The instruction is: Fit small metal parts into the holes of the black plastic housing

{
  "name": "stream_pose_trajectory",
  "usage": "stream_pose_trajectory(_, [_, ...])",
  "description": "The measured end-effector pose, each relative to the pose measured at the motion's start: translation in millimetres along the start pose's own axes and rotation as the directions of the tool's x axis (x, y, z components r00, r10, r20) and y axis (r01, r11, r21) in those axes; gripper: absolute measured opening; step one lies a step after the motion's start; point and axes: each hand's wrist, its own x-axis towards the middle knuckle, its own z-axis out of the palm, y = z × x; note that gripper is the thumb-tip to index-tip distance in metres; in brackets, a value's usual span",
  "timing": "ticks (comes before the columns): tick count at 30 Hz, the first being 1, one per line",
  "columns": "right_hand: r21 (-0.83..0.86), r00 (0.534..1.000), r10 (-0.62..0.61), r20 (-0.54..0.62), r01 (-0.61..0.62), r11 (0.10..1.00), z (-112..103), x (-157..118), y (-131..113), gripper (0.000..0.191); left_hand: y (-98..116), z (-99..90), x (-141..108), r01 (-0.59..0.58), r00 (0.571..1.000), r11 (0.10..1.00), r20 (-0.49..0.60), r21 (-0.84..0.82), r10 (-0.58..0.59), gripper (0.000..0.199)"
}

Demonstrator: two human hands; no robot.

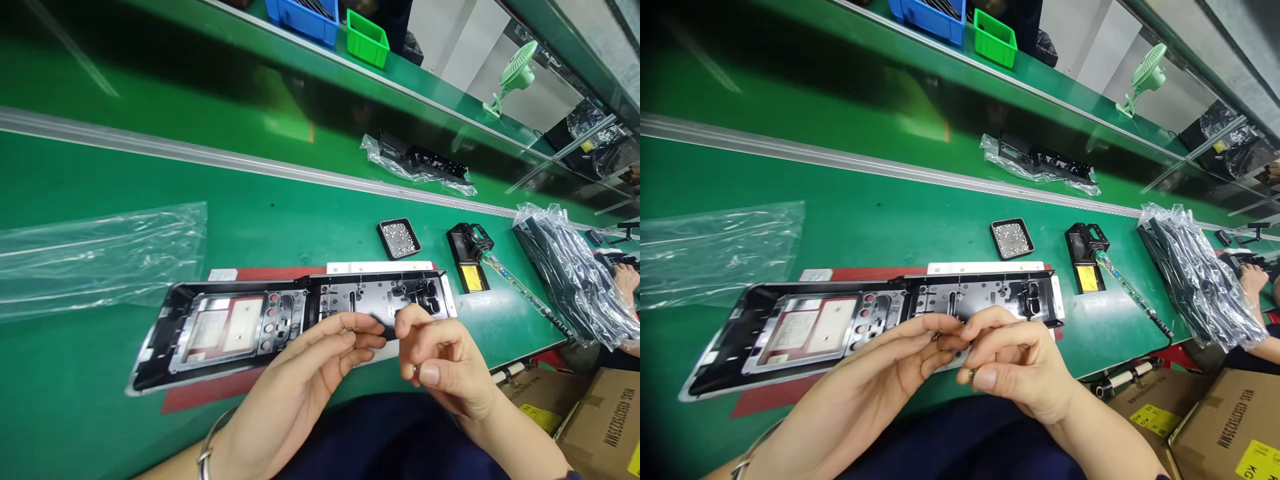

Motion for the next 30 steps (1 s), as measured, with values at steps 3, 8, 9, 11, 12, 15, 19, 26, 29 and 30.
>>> stream_pose_trajectory(3, [-0.047,1.000,0.006,0.019,-0.006,0.999,-1,-2,0,0.012,1,-0.8,0,-0.009,1.000,1.000,0.014,0.029,0.008,0.032])
stream_pose_trajectory(8, [-0.043,1.000,-0.001,0.017,0.001,0.999,-2,-1,3,0.009,1,-2.2,-1,-0.011,0.998,0.999,0.066,0.048,0.008,0.023])
stream_pose_trajectory(9, [-0.050,1.000,-0.011,0.015,0.012,0.999,-2,-1,3,0.007,1,-2.4,-1,-0.014,0.998,0.999,0.066,0.033,0.012,0.020])
stream_pose_trajectory(11, [-0.101,0.999,-0.034,0.009,0.035,0.994,-3,-2,3,0.004,2,-3.3,-3,0.001,0.998,1.000,0.064,0.001,-0.001,0.015])
stream_pose_trajectory(12, [-0.147,0.999,-0.048,0.003,0.047,0.988,-4,-4,2,0.004,2,-4.2,-4,0.023,0.997,1.000,0.071,-0.010,-0.022,0.013])
stream_pose_trajectory(15, [-0.350,0.994,-0.101,-0.034,0.082,0.933,-10,-12,-7,0.004,1,-9.1,-8,0.126,0.984,0.991,0.135,-0.039,-0.119,0.012])
stream_pose_trajectory(19, [-0.674,0.968,-0.251,-0.028,0.167,0.719,-23,-17,-22,0.014,-5,-18.5,-10,0.263,0.937,0.962,0.257,-0.078,-0.236,0.014])
stream_pose_trajectory(26, [-0.959,0.931,-0.334,0.147,0.217,0.181,-40,3,-27,0.023,-21,-33.9,-3,0.347,0.870,0.932,0.336,0.102,-0.360,0.025])
stream_pose_trajectory(29, [-0.974,0.937,-0.290,0.195,0.219,0.052,-44,14,-29,0.018,-26,-39.1,0,0.352,0.857,0.920,0.335,0.172,-0.391,0.029])
stream_pose_trajectory(30, [-0.977,0.940,-0.276,0.201,0.213,0.016,-45,17,-29,0.017,-27,-40.5,1,0.361,0.853,0.915,0.334,0.178,-0.402,0.030])
